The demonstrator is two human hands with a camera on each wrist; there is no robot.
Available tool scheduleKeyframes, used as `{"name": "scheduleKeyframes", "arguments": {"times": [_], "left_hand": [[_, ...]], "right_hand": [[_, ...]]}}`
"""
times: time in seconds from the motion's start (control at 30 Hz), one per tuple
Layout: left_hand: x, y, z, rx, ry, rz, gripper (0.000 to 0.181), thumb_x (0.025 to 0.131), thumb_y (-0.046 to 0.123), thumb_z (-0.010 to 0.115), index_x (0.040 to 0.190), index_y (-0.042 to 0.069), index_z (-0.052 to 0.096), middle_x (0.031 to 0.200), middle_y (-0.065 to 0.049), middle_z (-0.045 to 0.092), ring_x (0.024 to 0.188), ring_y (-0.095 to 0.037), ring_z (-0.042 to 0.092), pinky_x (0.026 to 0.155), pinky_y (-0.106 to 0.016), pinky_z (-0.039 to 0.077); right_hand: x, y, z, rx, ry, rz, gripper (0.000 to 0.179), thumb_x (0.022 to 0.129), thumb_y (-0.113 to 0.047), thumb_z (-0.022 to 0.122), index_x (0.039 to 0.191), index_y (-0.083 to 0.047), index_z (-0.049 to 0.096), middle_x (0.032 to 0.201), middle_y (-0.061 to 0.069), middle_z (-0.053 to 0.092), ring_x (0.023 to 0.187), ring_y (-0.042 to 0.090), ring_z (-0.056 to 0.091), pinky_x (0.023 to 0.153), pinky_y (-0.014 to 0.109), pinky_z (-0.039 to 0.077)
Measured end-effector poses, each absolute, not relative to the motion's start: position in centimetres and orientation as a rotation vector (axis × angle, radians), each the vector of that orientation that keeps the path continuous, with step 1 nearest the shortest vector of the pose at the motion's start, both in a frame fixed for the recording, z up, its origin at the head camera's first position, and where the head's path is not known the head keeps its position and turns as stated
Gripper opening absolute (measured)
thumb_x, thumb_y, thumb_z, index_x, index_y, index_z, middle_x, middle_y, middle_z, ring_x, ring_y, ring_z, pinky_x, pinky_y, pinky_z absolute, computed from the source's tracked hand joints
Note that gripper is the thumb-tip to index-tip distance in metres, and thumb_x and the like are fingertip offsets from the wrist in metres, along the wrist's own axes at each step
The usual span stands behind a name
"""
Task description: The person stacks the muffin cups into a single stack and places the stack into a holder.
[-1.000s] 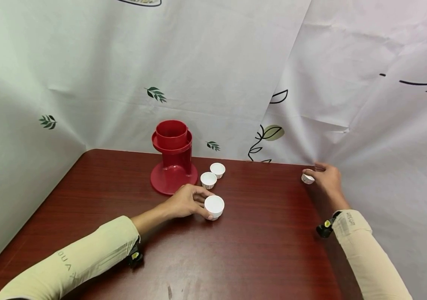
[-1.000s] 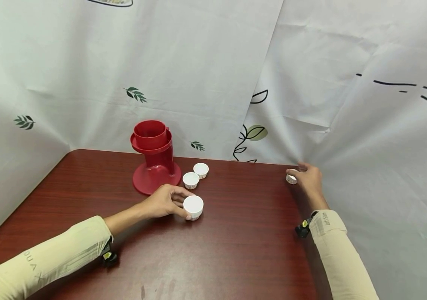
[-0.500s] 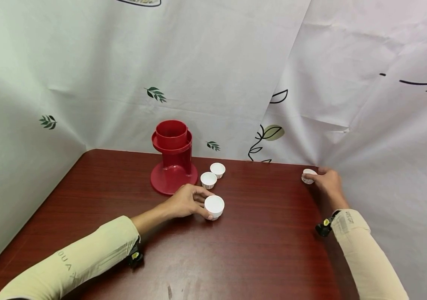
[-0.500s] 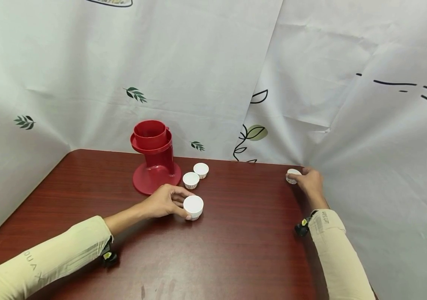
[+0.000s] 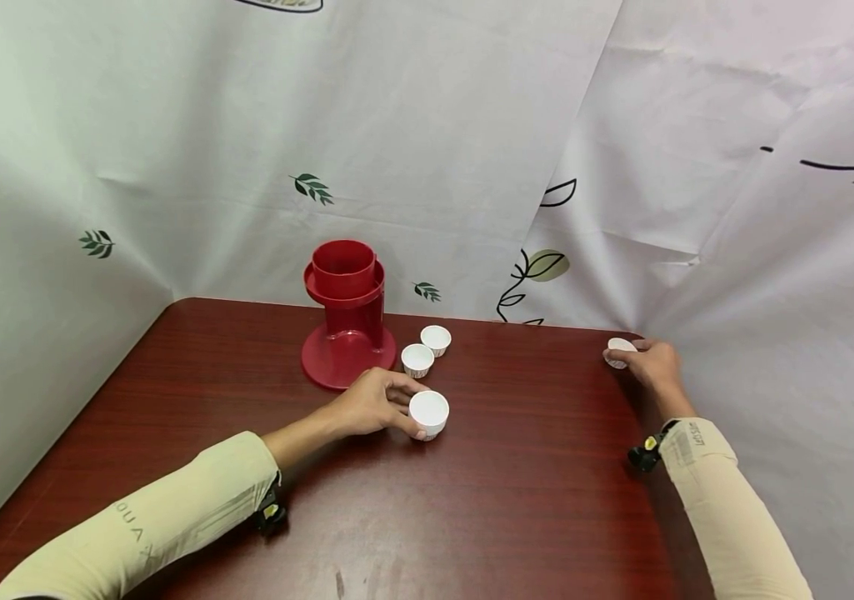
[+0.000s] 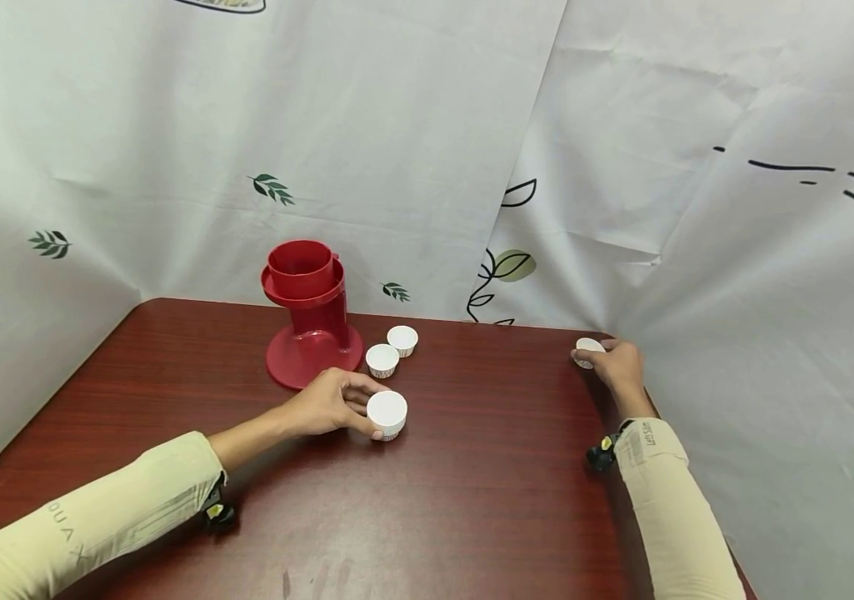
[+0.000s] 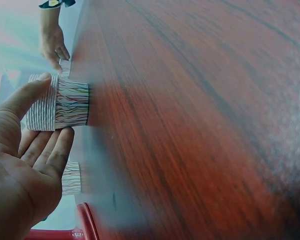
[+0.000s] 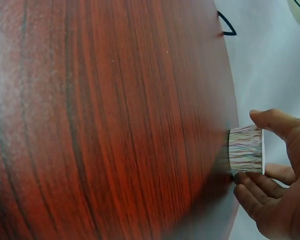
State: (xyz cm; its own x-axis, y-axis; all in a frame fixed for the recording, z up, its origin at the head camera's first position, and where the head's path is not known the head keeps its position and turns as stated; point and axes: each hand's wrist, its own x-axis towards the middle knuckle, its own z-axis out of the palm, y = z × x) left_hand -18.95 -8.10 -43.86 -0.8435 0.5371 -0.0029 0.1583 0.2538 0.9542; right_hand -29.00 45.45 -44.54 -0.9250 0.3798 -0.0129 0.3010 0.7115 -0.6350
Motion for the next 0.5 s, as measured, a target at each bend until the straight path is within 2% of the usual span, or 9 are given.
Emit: {"name": "scheduleKeyframes", "arguments": {"times": [0.1,0.3,0.43,0.5], "left_hand": [[-18.9,-8.1,-43.8,0.637,2.203,1.619,0.052,0.078,0.005,0.101,0.127,-0.001,0.082,0.115,-0.012,0.087,0.108,-0.023,0.086,0.100,-0.034,0.071],[-18.9,-8.1,-43.9,0.637,2.207,1.617,0.052,0.078,0.005,0.101,0.127,-0.001,0.082,0.115,-0.012,0.087,0.108,-0.024,0.086,0.100,-0.034,0.071],[-19.0,-8.1,-43.9,0.638,2.209,1.614,0.053,0.079,0.005,0.101,0.127,0.000,0.082,0.116,-0.012,0.087,0.109,-0.023,0.085,0.100,-0.034,0.070],[-19.0,-8.2,-43.9,0.637,2.210,1.610,0.053,0.079,0.005,0.101,0.128,0.000,0.081,0.116,-0.012,0.087,0.109,-0.023,0.085,0.100,-0.034,0.070]], "right_hand": [[-29.3,45.8,-44.8,-0.545,-2.806,1.029,0.084,0.083,-0.044,0.093,0.142,0.011,0.070,0.146,0.036,0.068,0.118,0.043,0.065,0.087,0.037,0.055],[-27.9,43.5,-43.1,-0.520,-2.804,1.060,0.079,0.090,-0.038,0.089,0.145,0.013,0.066,0.148,0.038,0.066,0.114,0.043,0.064,0.087,0.040,0.056],[-27.0,42.1,-42.3,-0.495,-2.808,1.056,0.073,0.093,-0.034,0.085,0.146,0.012,0.066,0.145,0.037,0.067,0.114,0.042,0.064,0.084,0.033,0.053],[-27.1,42.0,-42.4,-0.492,-2.799,1.048,0.071,0.091,-0.036,0.087,0.142,0.010,0.070,0.138,0.035,0.071,0.110,0.039,0.065,0.081,0.031,0.053]]}}
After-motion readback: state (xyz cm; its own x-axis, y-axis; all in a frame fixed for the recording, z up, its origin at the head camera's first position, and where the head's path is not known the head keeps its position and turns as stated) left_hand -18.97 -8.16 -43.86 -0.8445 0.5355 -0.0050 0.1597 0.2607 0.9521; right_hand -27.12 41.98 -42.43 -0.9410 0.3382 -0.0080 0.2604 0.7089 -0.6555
